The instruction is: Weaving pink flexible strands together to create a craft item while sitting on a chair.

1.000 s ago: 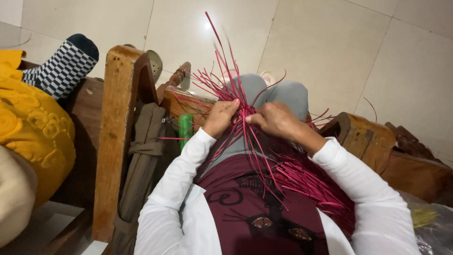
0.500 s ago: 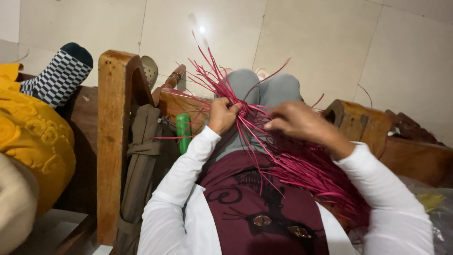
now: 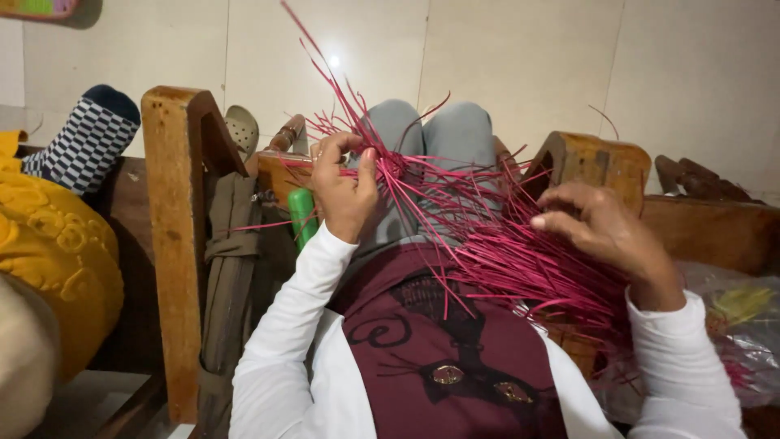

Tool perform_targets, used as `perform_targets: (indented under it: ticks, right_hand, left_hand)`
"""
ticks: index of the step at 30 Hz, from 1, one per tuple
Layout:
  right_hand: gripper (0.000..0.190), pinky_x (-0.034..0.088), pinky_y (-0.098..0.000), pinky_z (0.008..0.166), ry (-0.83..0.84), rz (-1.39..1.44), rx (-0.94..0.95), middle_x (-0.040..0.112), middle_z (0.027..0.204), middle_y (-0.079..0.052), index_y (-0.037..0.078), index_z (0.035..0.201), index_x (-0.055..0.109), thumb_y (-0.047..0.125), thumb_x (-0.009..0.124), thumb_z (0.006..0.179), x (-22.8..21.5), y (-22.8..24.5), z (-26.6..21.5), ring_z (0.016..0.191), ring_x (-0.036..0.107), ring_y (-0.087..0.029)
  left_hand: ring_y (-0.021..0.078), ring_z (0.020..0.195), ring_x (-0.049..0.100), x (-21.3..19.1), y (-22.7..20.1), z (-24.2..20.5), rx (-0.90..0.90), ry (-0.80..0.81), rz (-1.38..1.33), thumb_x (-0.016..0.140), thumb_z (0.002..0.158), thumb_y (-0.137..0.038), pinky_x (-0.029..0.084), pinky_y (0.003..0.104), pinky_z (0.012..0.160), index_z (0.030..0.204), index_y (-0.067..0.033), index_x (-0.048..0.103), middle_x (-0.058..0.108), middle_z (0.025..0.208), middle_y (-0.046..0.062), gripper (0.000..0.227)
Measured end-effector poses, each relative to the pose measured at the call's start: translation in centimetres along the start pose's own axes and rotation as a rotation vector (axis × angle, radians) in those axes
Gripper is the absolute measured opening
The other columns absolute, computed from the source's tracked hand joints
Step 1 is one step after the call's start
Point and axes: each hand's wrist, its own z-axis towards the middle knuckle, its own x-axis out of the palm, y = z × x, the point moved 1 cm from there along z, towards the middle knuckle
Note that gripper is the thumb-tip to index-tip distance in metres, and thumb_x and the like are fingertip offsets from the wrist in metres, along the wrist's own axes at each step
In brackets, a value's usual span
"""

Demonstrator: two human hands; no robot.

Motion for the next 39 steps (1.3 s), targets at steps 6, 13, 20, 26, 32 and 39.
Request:
perform_targets:
  ticks: [6,13,20,26,32,39]
  right_hand:
    - [0.026,0.047,-0.0290,0.070,-0.073,0.090,-0.116,0.072,0.087,-0.004,0.008,0.094,0.072,0.028,0.072,0.077,2.0,-2.6,-2.0,0.078,0.063,-0.014]
    - [0.034,0.049,-0.0294,0.076,-0.073,0.101,-0.083,0.070,0.091,-0.005,0.008,0.100,0.072,0.027,0.077,0.072,3.3,-4.5,-2.6,0.083,0.065,-0.016]
    - [0.040,0.049,-0.0308,0.079,-0.061,0.050,-0.175,0.068,0.095,-0.005,0.010,0.102,0.071,0.034,0.077,0.070,3.9,-4.2,-2.2,0.088,0.064,-0.017]
    - [0.087,0.030,-0.0485,0.108,0.106,-0.144,-0.171,0.058,0.120,-0.006,0.019,0.122,0.058,0.050,0.090,0.048,3.2,-5.6,-3.5,0.113,0.053,-0.025]
    - [0.078,0.042,-0.0414,0.092,0.083,-0.151,-0.094,0.054,0.120,-0.006,0.020,0.123,0.054,0.051,0.083,0.057,3.8,-6.4,-4.0,0.110,0.050,-0.024]
    - [0.060,0.040,-0.0386,0.093,-0.018,-0.074,-0.199,0.059,0.109,-0.005,0.015,0.114,0.062,0.044,0.080,0.064,4.0,-6.4,-3.9,0.104,0.055,-0.022]
  left_hand:
    - [0.0212,0.082,0.055,-0.1,-1.1,0.7,-0.004,-0.043,-0.150,0.054,0.087,-0.006,0.045,0.032,0.079,0.089,-0.0054,0.057,0.058,0.085,0.006,0.004]
    - [0.0216,0.080,0.057,0.1,0.3,-0.6,0.023,0.028,-0.168,0.055,0.085,-0.002,0.046,0.032,0.075,0.089,-0.0046,0.060,0.061,0.085,0.008,0.007]
    - [0.0303,0.076,0.050,2.1,3.7,-4.1,0.258,0.333,-0.065,0.058,0.079,0.009,0.040,0.039,0.070,0.086,-0.0036,0.057,0.059,0.077,0.012,0.014]
    - [0.0312,0.077,0.057,2.6,0.6,-3.7,0.291,0.359,-0.122,0.062,0.083,0.001,0.041,0.041,0.076,0.083,-0.0027,0.059,0.064,0.083,0.012,0.005]
    - [0.0278,0.080,0.061,6.4,-1.5,-4.7,0.285,0.662,-0.299,0.062,0.081,0.002,0.044,0.040,0.081,0.086,-0.0047,0.064,0.068,0.086,0.010,0.009]
    - [0.0332,0.079,0.060,10.9,-3.3,-5.8,0.301,0.899,-0.186,0.062,0.082,-0.008,0.046,0.044,0.076,0.081,-0.0068,0.064,0.066,0.083,0.010,0.002]
